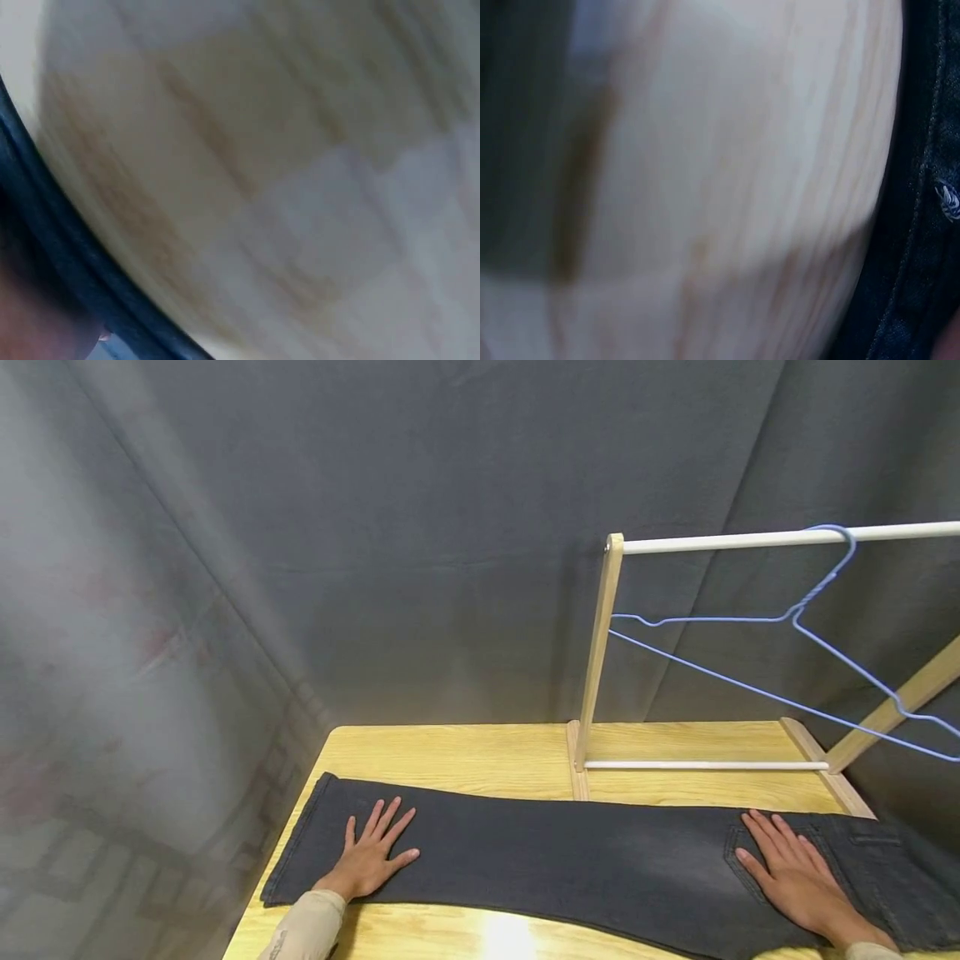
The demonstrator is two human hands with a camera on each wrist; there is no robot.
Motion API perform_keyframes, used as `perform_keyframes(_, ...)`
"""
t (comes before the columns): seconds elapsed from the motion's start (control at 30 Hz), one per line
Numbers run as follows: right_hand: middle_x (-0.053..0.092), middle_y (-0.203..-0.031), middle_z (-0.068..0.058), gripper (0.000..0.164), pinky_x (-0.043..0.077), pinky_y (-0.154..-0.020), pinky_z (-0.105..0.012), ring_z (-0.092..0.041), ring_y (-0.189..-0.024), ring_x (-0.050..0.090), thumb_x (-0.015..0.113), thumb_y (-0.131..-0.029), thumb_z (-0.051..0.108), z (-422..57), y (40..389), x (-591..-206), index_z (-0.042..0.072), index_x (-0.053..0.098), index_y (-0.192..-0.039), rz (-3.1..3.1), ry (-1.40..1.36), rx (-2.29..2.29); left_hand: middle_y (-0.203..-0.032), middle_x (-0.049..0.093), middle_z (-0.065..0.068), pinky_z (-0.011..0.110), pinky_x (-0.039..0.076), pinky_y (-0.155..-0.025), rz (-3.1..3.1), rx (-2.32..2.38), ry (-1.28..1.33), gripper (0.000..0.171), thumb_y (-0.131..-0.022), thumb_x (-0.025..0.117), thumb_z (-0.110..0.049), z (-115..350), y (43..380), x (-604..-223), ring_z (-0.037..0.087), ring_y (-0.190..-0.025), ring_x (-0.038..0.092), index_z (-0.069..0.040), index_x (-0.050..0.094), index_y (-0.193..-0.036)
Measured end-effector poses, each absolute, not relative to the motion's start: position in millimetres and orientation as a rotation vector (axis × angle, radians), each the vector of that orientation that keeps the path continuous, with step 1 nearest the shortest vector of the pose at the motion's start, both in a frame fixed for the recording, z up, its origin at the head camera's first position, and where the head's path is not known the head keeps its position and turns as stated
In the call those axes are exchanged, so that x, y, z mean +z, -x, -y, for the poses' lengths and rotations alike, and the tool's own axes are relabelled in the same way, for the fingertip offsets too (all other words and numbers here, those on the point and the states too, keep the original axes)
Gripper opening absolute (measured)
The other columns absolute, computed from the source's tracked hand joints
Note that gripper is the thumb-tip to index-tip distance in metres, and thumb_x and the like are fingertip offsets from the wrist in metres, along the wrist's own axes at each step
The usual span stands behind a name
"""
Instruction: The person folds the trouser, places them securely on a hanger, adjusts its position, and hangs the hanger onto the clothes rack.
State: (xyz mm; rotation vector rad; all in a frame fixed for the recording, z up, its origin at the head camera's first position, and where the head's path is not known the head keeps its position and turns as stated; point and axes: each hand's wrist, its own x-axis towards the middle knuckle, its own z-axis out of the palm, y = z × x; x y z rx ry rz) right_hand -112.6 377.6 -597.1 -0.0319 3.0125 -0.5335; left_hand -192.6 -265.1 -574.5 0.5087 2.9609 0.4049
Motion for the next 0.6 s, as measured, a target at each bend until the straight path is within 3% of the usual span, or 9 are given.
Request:
perform_keyframes(0.17, 0.000, -0.160, -0.021, 0.071, -0.042, -0.099, -0.036, -0.034, -0.143, -0.029, 0.026, -0.102, 0.050, -379.9, 109.6, -594.4, 0.006, 0.004, -0.154, -3.016, 0.020, -0.516, -0.162, 0.011, 0.001, 0.073, -0.001, -0.107, -2.941, 0.383, -0.446, 0.069, -0.091, 0.045, -0.063, 259.1, 194.6, -575.8, 0.035, -0.150, 0.006, -0.034, 0.026, -0.150)
perform_keyframes(0.3, 0.000, -0.159, -0.022, 0.072, -0.042, -0.098, -0.036, -0.035, -0.143, -0.029, 0.024, -0.102, 0.052, -381.0, 108.5, -593.4, 0.005, 0.004, -0.153, -3.000, -0.007, -0.516, -0.161, 0.017, 0.005, 0.075, 0.004, -0.107, -2.940, 0.461, -0.456, 0.066, -0.090, 0.049, -0.060, 236.3, 191.7, -575.9, 0.037, -0.149, 0.009, -0.030, 0.034, -0.148)
perform_keyframes(0.4, 0.000, -0.159, -0.023, 0.073, -0.042, -0.099, -0.037, -0.036, -0.143, -0.029, 0.024, -0.102, 0.052, -381.7, 107.7, -592.4, 0.004, 0.004, -0.153, -2.998, -0.016, -0.513, -0.162, 0.016, 0.000, 0.076, 0.005, -0.106, -2.874, 0.464, -0.589, 0.064, -0.091, 0.044, -0.062, 212.8, 184.7, -576.5, 0.035, -0.150, 0.007, -0.035, 0.032, -0.148)
perform_keyframes(0.53, -0.001, -0.159, -0.022, 0.073, -0.040, -0.101, -0.041, -0.037, -0.143, -0.028, 0.025, -0.102, 0.052, -378.6, 107.1, -589.6, 0.005, 0.004, -0.153, -2.992, -0.003, -0.533, -0.163, 0.006, -0.005, 0.078, -0.006, -0.102, -2.750, 0.466, -0.690, 0.064, -0.090, 0.040, -0.066, 187.6, 174.8, -573.8, 0.034, -0.150, -0.003, -0.044, 0.024, -0.148)
perform_keyframes(0.6, -0.001, -0.159, -0.023, 0.073, -0.034, -0.107, -0.051, -0.039, -0.143, -0.024, 0.024, -0.102, 0.052, -374.3, 108.5, -586.9, 0.003, 0.006, -0.153, -2.994, -0.004, -0.534, -0.163, 0.001, -0.006, 0.079, -0.014, -0.099, -2.708, 0.465, -0.657, 0.068, -0.088, 0.042, -0.068, 181.8, 173.2, -571.4, 0.035, -0.150, -0.009, -0.046, 0.020, -0.149)
